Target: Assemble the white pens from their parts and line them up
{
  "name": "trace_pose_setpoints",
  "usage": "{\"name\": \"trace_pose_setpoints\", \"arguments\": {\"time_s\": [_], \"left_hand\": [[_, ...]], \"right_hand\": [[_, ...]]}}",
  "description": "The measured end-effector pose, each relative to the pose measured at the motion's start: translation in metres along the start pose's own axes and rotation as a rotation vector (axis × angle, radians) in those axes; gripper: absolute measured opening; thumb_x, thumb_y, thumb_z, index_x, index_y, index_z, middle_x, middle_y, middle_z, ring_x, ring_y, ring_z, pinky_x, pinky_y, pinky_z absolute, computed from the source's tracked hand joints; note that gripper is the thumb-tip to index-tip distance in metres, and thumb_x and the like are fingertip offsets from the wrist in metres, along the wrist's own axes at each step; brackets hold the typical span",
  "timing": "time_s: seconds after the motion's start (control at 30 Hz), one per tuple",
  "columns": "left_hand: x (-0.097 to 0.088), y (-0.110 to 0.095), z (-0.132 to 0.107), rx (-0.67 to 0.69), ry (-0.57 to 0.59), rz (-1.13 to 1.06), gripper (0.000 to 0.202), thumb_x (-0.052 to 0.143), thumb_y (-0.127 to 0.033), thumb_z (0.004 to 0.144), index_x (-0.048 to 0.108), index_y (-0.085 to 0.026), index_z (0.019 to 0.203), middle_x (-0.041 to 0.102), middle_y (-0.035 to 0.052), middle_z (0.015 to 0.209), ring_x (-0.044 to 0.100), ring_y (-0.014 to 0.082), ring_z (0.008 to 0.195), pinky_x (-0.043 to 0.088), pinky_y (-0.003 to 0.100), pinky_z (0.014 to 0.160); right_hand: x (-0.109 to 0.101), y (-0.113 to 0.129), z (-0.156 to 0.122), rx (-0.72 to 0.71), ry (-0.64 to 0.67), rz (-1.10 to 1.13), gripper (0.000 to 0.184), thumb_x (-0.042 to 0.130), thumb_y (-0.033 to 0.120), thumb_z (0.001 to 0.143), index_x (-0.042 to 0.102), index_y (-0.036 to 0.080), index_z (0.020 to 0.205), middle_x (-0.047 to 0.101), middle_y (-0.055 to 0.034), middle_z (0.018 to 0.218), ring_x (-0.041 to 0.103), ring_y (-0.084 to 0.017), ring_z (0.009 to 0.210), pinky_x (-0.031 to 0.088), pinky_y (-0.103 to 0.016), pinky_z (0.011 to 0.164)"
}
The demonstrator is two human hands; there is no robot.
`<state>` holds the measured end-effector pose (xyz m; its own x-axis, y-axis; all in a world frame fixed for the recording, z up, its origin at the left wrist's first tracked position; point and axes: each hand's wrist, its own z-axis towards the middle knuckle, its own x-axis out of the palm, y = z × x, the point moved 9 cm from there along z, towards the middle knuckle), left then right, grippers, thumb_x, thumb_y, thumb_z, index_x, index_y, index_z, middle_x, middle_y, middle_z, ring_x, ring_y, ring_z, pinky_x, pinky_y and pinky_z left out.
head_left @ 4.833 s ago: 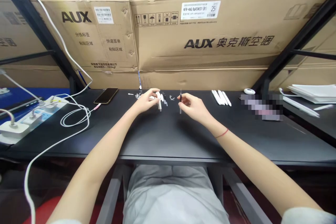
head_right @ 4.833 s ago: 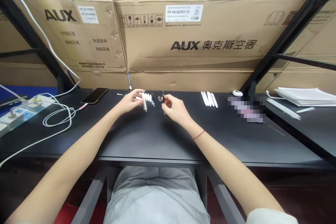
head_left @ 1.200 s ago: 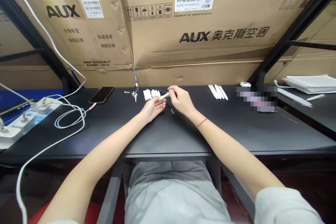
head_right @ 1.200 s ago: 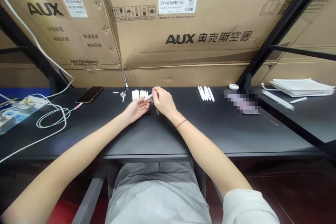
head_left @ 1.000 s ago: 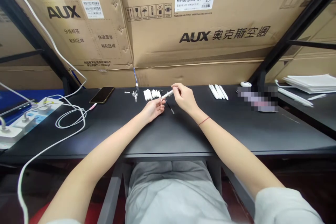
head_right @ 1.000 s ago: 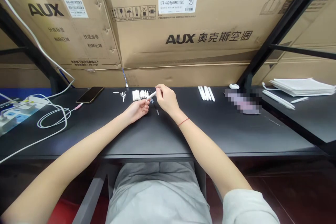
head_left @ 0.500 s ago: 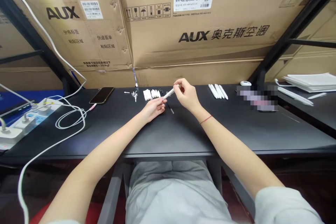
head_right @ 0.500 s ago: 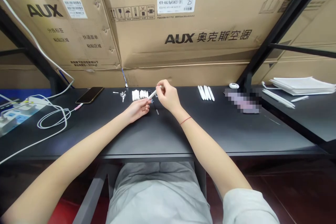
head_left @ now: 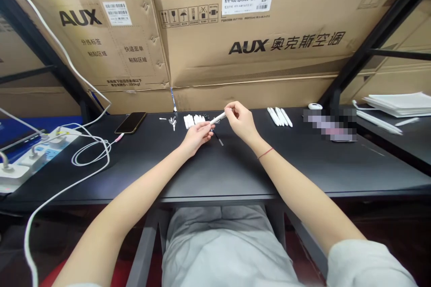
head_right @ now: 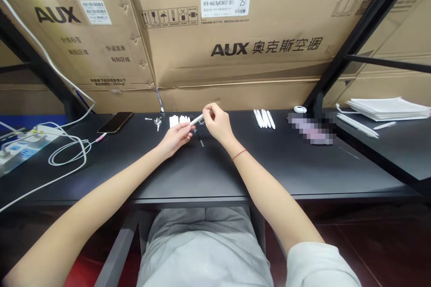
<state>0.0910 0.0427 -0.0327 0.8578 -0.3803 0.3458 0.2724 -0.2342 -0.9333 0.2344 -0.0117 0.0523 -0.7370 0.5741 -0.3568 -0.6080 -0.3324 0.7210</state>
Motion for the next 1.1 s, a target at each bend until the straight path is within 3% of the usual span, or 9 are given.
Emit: {"name": "trace_pose_setpoints", "arguments": {"time_s": [0.23,0.47,0.73,0.9,1.1], "left_hand": [[-0.006,-0.017,-0.002,0.167,-0.072,0.082,0.010,0.067,-0.015,0.078,0.066,-0.013,0.088,0.066,0.0022,0.081,0.059,0.0061,0.064,0.051,0.021,0.071],[-0.014,-0.028,0.001,0.262,-0.111,-0.049,0.017,0.065,-0.015,0.080,0.067,-0.015,0.097,0.066,0.0025,0.092,0.065,0.0086,0.077,0.052,0.026,0.083],[-0.015,-0.027,0.004,0.267,-0.102,-0.019,0.019,0.066,-0.017,0.080,0.068,-0.015,0.099,0.067,0.0025,0.089,0.064,0.0083,0.073,0.053,0.028,0.083],[-0.015,-0.044,0.003,0.345,-0.079,0.081,0.019,0.064,-0.018,0.080,0.070,-0.016,0.098,0.064,0.0009,0.078,0.061,0.0091,0.072,0.054,0.026,0.078],[-0.001,-0.072,-0.008,0.472,0.039,0.247,0.024,0.067,-0.015,0.076,0.072,-0.019,0.098,0.063,0.0043,0.103,0.063,0.0150,0.090,0.050,0.026,0.086]], "right_hand": [[0.011,-0.021,-0.001,0.186,0.092,0.229,0.014,0.051,0.033,0.081,0.052,0.020,0.077,0.052,0.0044,0.058,0.048,-0.010,0.050,0.042,-0.022,0.051],[0.032,-0.023,-0.015,0.383,0.290,0.419,0.006,0.054,0.023,0.078,0.051,0.019,0.075,0.062,0.0008,0.062,0.057,-0.010,0.054,0.048,-0.020,0.051],[0.033,-0.020,-0.017,0.340,0.288,0.412,0.009,0.057,0.026,0.080,0.052,0.019,0.079,0.062,0.0016,0.062,0.056,-0.009,0.053,0.049,-0.020,0.050],[0.044,-0.022,-0.024,0.405,0.371,0.510,0.008,0.057,0.025,0.082,0.054,0.018,0.086,0.064,0.0001,0.071,0.058,-0.008,0.057,0.051,-0.021,0.053],[0.062,-0.016,-0.033,0.371,0.514,0.582,0.019,0.061,0.031,0.082,0.063,0.019,0.095,0.070,-0.0059,0.093,0.064,-0.012,0.076,0.054,-0.024,0.067]]}}
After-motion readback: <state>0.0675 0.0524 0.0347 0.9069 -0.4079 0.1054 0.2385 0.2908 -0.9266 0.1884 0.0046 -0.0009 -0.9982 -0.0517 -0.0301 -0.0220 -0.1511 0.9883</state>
